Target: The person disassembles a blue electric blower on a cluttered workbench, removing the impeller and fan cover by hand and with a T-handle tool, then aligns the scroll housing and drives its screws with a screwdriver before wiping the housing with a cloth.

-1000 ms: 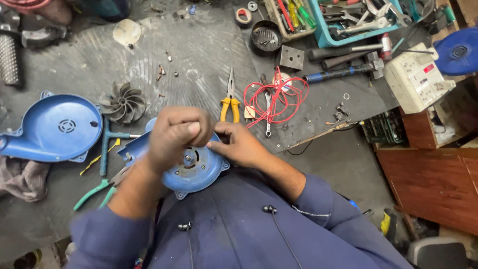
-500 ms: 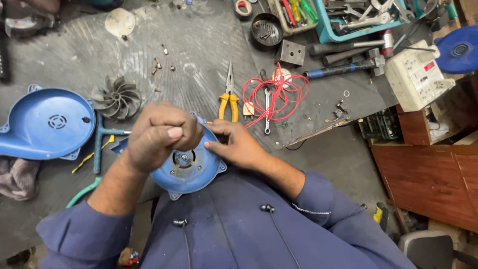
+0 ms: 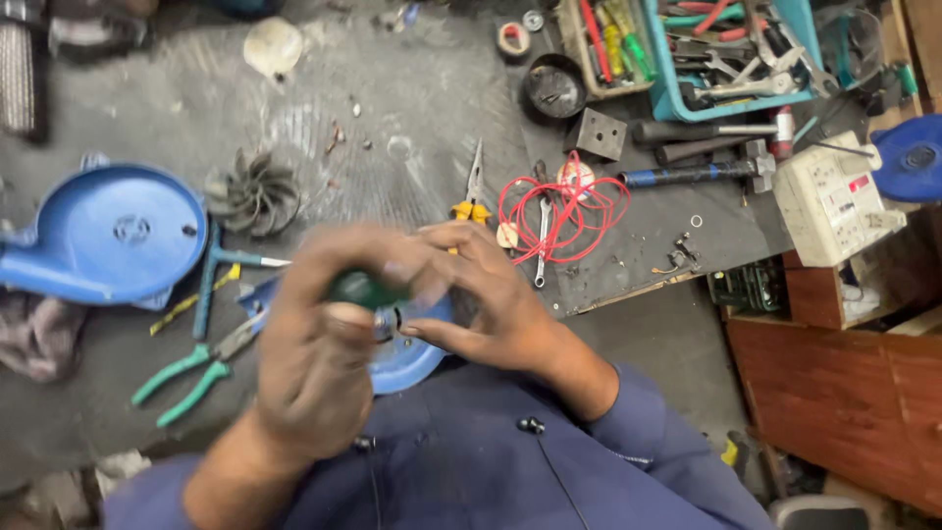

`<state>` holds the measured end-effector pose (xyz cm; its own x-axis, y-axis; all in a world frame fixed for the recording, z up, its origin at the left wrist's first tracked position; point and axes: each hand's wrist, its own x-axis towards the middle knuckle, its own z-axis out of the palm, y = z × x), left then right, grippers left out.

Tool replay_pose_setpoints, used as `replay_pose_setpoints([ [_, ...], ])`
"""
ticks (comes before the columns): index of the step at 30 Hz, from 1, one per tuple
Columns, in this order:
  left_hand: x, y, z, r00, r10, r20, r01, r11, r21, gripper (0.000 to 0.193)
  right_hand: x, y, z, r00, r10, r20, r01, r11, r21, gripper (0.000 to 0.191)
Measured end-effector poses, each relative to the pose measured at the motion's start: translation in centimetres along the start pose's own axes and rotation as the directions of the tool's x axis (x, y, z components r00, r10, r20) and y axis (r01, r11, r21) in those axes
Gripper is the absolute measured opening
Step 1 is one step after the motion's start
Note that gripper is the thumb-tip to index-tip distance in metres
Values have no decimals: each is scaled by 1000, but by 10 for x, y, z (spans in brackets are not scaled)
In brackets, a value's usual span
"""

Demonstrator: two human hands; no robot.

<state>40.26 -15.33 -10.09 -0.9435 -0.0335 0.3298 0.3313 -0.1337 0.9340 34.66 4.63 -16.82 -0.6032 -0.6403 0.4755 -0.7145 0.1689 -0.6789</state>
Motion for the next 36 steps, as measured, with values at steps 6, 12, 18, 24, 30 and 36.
replay_pose_setpoints([
  [6, -5, 19, -68, 998, -29, -55, 61, 588, 806, 65, 15, 47, 4, 787, 610, -87, -611, 791, 25, 31],
  [12, -85, -16, -161, 782, -242, -575, 495, -321, 808, 33, 16, 70, -4, 972, 231, -42, -222, 843, -490, 54],
  [18, -146, -50, -203, 835, 74, -546, 545, -250, 800, 29, 5, 53, -1, 962, 262, -78, -271, 953, -137, 42],
  [24, -179, -41, -190, 549, 226, -805, 418, 759, 499, 46, -12, 50, -13, 934, 280, -221, -298, 953, -53, 31],
  [30, -116, 22, -73, 636, 441, -633, 30, 806, 591, 66, -31, 29, -2, 939, 303, -164, -278, 948, 158, 30],
  [36, -48, 25, -16, 942, -33, -333, 313, 441, 841, 86, -31, -3, 13, 982, 98, 163, -85, 993, -87, 70],
])
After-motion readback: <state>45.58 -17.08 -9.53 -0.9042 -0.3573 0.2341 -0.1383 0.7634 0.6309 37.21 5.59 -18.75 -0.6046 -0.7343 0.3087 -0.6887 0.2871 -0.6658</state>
